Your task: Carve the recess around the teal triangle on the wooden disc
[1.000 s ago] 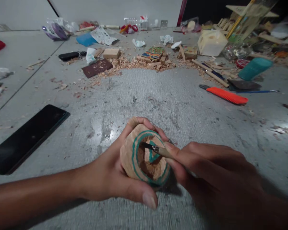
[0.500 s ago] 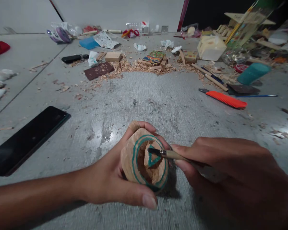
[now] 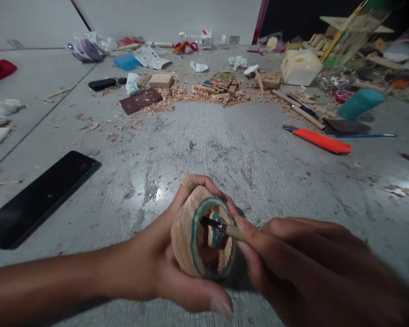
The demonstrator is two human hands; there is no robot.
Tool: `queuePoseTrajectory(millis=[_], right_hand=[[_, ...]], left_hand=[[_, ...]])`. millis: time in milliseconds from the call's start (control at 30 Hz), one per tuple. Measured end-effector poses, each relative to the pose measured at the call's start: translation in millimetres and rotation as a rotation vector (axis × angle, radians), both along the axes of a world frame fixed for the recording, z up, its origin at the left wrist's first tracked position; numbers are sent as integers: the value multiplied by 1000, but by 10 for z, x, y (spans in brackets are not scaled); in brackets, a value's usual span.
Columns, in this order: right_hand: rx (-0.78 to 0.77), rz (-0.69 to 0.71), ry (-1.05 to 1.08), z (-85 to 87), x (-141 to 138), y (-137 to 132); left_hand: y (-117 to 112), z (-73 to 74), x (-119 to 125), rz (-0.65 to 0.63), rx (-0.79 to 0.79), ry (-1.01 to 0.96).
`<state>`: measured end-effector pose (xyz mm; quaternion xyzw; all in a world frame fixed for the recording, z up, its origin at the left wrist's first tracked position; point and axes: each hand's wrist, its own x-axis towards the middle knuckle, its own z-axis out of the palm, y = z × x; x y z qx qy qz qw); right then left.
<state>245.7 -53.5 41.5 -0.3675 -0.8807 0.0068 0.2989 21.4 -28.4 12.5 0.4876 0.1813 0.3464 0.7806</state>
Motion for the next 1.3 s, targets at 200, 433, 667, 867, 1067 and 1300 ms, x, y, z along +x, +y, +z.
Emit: queuePoseTrajectory(millis=[200,433,667,867,1067,1300], right_hand=[[-108,45,140,-35,-25,28],[-143,35,203,-88,1,65],[30,-273,351,-22,115,193],[-40,-291,398,-41,238,328],[-84,-232,351,6,222,293],[-46,-223,293,32,231,332]], left_hand=[[29,12,-4,29,-71,-59],[10,149,-31,-109,-163,-35],[283,531,-243,194,509,782],[579,710,-398,271,1080,1259],[754,695,-545,66,1205,1251],[648,521,-349,352,798,828]])
